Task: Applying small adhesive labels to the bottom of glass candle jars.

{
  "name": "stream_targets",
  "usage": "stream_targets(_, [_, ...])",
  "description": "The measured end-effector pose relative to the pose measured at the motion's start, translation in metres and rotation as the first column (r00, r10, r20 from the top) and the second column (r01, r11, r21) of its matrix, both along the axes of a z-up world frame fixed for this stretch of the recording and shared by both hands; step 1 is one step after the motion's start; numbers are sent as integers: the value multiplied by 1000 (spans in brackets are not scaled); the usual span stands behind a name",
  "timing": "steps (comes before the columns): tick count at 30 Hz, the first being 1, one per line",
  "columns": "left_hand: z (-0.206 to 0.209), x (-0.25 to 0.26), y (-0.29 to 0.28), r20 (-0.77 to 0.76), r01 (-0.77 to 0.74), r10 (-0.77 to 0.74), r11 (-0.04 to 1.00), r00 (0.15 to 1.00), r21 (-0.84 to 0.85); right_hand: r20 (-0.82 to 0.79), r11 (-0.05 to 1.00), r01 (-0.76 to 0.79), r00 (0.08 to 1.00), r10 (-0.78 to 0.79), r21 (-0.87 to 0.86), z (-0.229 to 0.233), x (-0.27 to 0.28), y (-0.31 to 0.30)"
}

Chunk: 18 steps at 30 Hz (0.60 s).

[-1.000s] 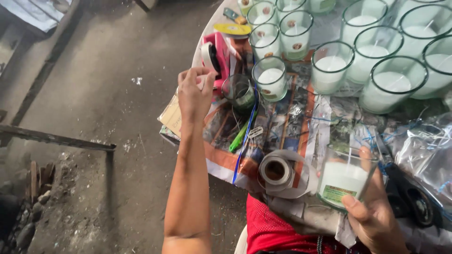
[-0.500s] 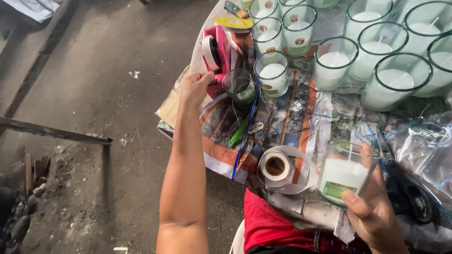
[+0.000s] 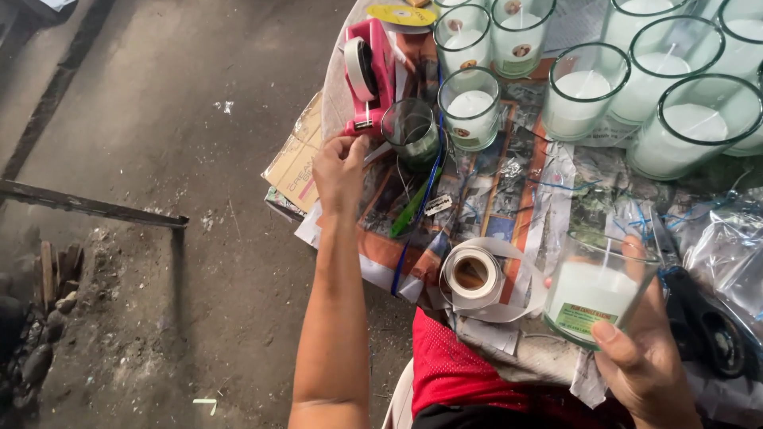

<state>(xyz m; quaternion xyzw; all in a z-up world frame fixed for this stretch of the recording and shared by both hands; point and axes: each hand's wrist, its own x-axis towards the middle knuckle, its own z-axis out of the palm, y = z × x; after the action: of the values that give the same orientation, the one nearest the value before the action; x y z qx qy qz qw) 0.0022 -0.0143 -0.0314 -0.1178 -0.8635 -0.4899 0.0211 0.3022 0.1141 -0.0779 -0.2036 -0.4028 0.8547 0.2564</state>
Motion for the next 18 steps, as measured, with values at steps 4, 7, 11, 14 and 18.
stream_targets(4, [17,-3,-15,31,62,-60,996,998,-61,4,1000,5,1000,-5,9,2,0,0])
stream_targets(7, [43,27,-18,-133,153,-153,988,979,-5,39,1000,-1,999,1,3,3,0,1])
stream_targets(11, [73,107,0,-161,554,-543,832,824,28,184,981,-64,982,30,184,12,5,5])
stream_targets(14, [49,137,7,25,825,-833,551,553,121,246,934,-82,969,-6,347,12,5,6])
stream_targets(18, [57,158,24,270,960,-922,276,278,-45,297,901,-153,955,29,405,18,7,6])
